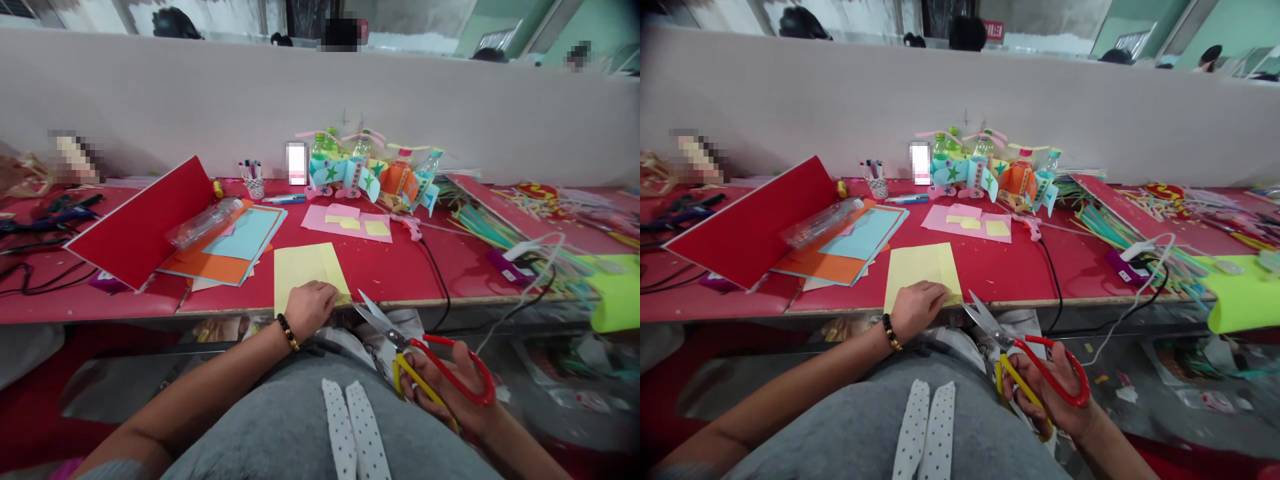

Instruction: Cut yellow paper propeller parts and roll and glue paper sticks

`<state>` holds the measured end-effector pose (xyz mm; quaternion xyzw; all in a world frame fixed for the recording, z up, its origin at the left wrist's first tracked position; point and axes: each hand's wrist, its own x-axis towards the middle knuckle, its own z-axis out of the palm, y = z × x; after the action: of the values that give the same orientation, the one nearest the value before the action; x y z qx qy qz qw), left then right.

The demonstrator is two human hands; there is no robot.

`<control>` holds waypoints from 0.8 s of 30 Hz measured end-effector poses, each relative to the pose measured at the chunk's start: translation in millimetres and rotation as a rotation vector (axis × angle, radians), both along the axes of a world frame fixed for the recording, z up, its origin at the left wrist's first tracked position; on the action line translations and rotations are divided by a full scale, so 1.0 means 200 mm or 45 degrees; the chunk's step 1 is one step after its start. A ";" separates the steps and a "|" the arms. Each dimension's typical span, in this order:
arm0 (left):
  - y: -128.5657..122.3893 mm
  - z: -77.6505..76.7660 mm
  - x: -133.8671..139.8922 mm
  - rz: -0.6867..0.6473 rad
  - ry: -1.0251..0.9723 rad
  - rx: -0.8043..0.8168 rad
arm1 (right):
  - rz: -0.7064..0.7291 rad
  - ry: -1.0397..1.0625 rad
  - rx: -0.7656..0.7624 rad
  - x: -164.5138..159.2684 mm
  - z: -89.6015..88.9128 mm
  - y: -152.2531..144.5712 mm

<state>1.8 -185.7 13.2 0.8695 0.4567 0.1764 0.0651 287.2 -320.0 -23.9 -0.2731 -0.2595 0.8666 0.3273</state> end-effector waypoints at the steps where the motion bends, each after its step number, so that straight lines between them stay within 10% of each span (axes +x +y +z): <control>1: 0.00 0.00 0.00 -0.005 -0.005 0.003 | -0.001 0.029 -0.012 -0.01 0.00 0.01; 24: 0.06 -0.11 0.00 -0.056 0.191 0.124 | -0.131 0.294 -0.117 -0.21 -0.01 0.15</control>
<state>1.5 -174.2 -9.6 0.8923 0.4319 0.1312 -0.0078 246.1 -290.1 -25.6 -0.1993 -0.1660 0.8852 0.3863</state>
